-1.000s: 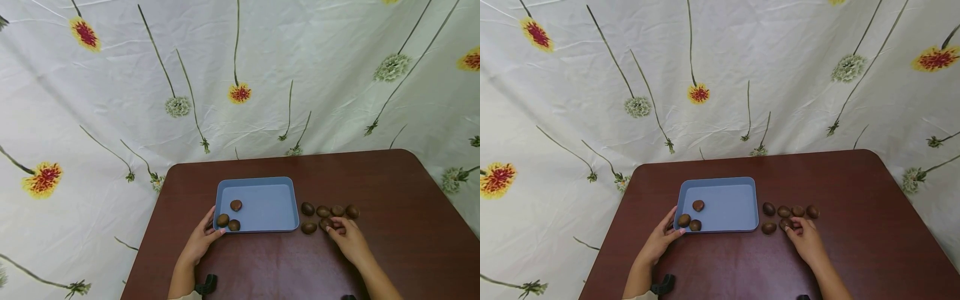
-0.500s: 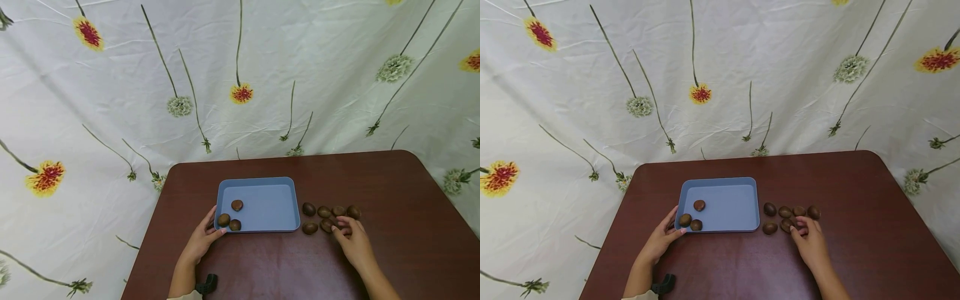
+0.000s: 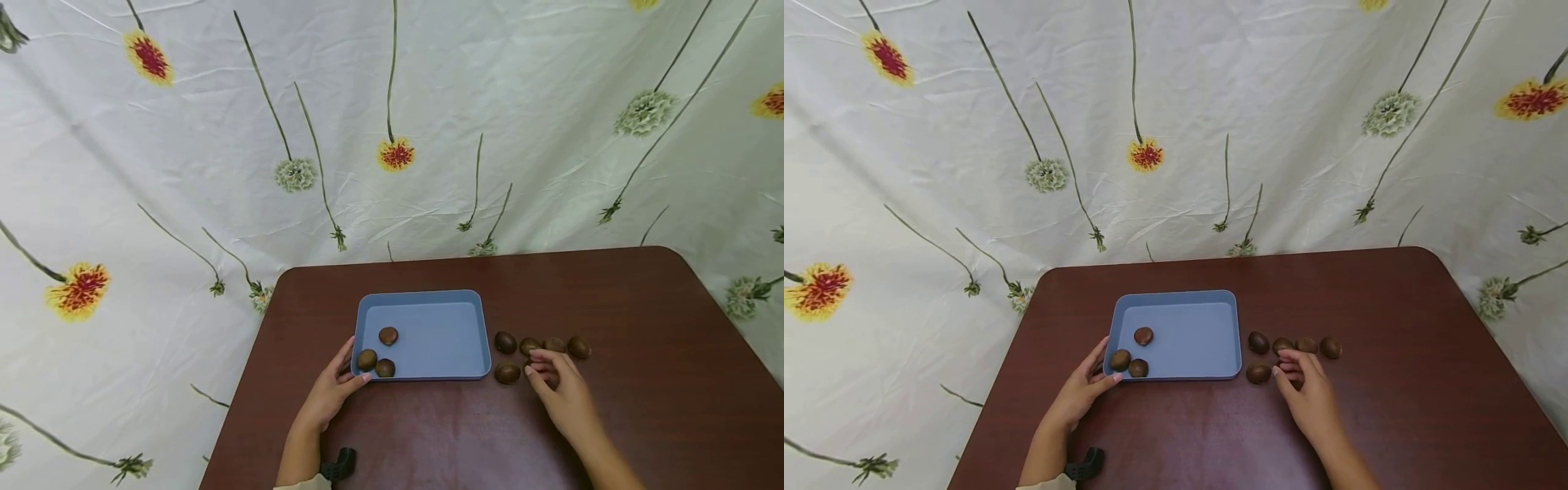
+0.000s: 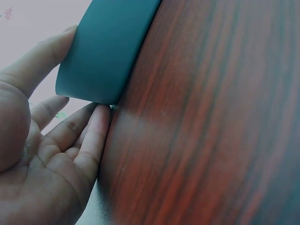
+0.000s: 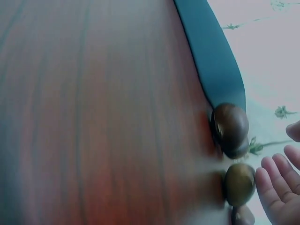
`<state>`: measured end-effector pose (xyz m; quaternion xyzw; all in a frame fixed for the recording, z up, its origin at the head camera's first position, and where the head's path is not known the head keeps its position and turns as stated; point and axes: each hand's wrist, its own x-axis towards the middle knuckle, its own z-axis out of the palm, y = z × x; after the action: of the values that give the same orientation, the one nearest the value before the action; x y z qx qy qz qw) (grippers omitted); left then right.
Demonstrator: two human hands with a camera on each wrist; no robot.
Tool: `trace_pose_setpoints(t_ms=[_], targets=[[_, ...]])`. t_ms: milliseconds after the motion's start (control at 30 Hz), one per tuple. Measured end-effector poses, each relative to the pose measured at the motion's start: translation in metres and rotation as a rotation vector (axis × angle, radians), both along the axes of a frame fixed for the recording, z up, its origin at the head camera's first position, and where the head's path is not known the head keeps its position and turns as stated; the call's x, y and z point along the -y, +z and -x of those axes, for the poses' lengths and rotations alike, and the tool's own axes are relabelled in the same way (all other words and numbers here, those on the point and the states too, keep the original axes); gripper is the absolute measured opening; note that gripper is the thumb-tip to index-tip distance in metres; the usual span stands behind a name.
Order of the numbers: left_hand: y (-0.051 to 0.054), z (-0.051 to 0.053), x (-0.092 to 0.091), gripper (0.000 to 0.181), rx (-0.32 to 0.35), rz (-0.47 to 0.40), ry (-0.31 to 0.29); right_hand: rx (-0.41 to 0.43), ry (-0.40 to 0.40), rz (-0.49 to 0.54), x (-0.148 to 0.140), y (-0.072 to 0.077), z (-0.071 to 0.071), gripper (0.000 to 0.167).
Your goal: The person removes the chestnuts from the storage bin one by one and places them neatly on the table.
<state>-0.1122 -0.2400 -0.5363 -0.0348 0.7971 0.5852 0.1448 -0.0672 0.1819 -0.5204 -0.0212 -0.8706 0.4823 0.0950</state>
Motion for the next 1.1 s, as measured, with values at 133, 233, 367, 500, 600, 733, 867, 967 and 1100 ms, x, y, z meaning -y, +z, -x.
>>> trace_pose_setpoints(t_ms=[133,233,367,500,600,733,867,967,1100], targets=[[0.000,0.000,-0.001,0.089,0.001,0.005,0.004,0.003,0.030,0.013,0.008,0.000,0.002,0.030],[0.001,-0.001,-0.001,0.088,0.000,0.013,0.005,-0.018,0.053,0.035,0.015,0.000,0.004,0.030],[0.002,-0.001,-0.001,0.088,0.001,0.014,0.005,-0.039,0.090,0.058,0.026,0.001,0.006,0.031],[0.001,-0.001,-0.001,0.087,0.000,0.010,0.007,-0.014,0.133,0.053,0.039,0.006,0.007,0.032],[0.000,-0.001,-0.001,0.087,0.000,0.004,0.007,0.011,0.171,0.059,0.049,0.010,0.009,0.033],[0.000,-0.002,-0.001,0.087,-0.001,-0.002,0.009,0.006,0.220,0.059,0.064,0.013,0.014,0.032],[0.000,-0.001,-0.001,0.087,-0.002,-0.001,0.009,-0.005,0.260,0.027,0.078,0.012,0.018,0.032],[0.000,-0.001,-0.001,0.087,0.002,-0.007,0.007,0.021,0.296,0.036,0.089,0.011,0.022,0.033],[0.000,-0.001,-0.001,0.088,0.006,-0.017,0.007,0.062,0.343,0.039,0.105,0.013,0.027,0.035]])
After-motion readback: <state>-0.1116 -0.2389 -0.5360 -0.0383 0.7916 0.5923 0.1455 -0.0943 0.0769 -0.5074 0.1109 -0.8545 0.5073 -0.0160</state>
